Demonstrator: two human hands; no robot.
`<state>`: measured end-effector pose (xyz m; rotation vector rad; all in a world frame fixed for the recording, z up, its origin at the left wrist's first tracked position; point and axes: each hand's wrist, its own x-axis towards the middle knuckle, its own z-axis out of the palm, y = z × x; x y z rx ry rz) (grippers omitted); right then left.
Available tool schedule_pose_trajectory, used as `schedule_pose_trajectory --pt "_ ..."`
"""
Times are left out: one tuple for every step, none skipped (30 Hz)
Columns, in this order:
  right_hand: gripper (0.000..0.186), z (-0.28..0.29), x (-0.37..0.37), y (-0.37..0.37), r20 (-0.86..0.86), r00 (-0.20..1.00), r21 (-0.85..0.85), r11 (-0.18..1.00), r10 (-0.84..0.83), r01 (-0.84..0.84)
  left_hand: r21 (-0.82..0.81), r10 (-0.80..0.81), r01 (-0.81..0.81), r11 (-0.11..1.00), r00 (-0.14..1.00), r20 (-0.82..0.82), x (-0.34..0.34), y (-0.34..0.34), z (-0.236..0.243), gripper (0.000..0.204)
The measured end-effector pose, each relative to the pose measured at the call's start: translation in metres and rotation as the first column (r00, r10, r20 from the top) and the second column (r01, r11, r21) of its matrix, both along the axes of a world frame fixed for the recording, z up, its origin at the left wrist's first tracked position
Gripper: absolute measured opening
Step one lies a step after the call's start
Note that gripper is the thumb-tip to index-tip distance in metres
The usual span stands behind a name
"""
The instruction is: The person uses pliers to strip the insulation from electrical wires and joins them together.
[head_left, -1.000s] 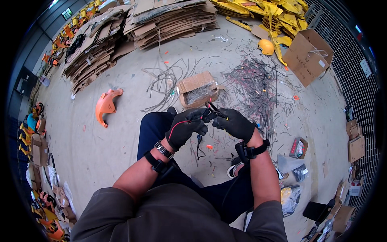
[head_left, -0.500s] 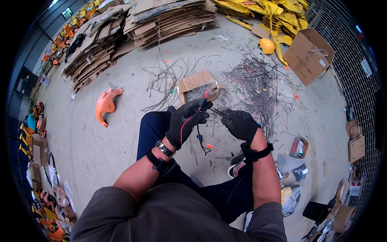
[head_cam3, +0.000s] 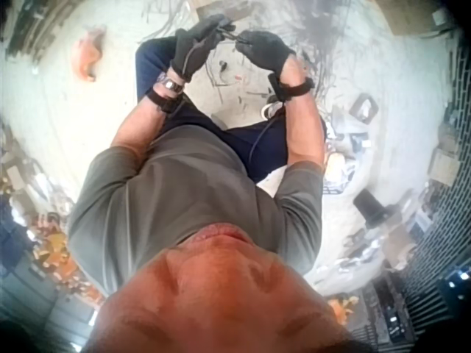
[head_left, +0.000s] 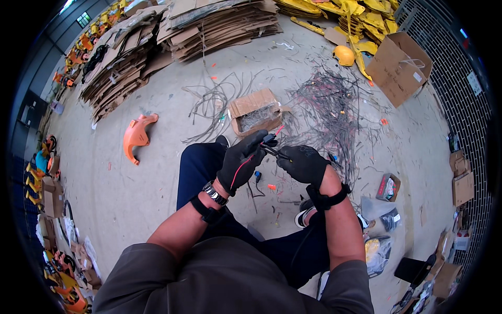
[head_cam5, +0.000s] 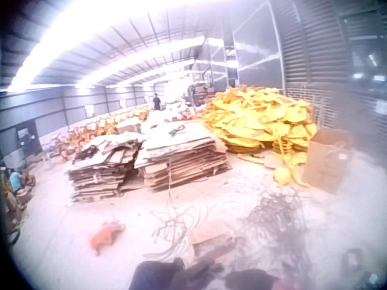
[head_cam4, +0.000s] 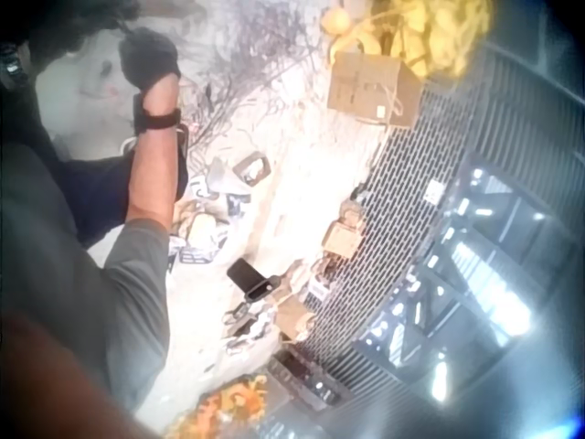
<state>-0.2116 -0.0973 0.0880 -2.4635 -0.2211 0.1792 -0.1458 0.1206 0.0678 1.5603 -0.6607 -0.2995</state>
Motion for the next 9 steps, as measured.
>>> schedule_pose_trajectory --pt "0.027 0.0 0.0 0.0 -0.004 1.0 -0.001 1.0 -0.006 0.006 0.001 0.007 -0.007 1.0 1.0 -0.008 -0.001 0.0 -0.001 0.045" --pt "0.028 0.0 0.0 0.0 -0.017 1.0 -0.001 1.0 -0.013 0.013 0.002 0.013 -0.013 1.0 1.0 -0.016 -0.001 -0.001 -0.001 0.045" --pt "0.029 0.001 0.0 0.0 -0.029 0.999 0.0 1.0 -0.017 0.017 0.006 0.01 -0.01 1.0 1.0 -0.004 -0.002 -0.001 -0.001 0.044" --pt "0.031 0.002 0.0 0.001 -0.041 0.999 0.001 1.0 -0.022 0.022 0.009 0.008 -0.008 1.0 1.0 0.007 -0.002 0.0 -0.002 0.044" --pt "0.03 0.004 0.0 0.001 -0.059 0.998 0.003 1.0 -0.023 0.023 0.013 0.004 -0.005 1.0 1.0 0.018 -0.002 0.0 -0.002 0.043" --pt "0.029 0.007 0.0 0.001 -0.076 0.997 0.004 1.0 -0.023 0.023 -0.035 0.004 -0.004 0.999 1.0 0.003 -0.002 0.0 -0.004 0.042" --pt "0.028 0.008 0.0 0.002 -0.094 0.995 0.006 1.0 -0.023 0.024 -0.082 0.003 -0.004 0.997 1.0 -0.012 -0.002 0.0 -0.008 0.042" --pt "0.029 0.008 0.001 0.002 -0.099 0.995 0.011 1.0 -0.017 0.018 -0.13 0.001 -0.004 0.992 1.0 -0.027 -0.002 0.0 -0.012 0.042" --pt "0.03 0.008 0.001 0.002 -0.103 0.995 0.017 1.0 -0.009 0.011 -0.129 0.002 -0.005 0.992 1.0 -0.027 -0.002 0.001 -0.012 0.042"
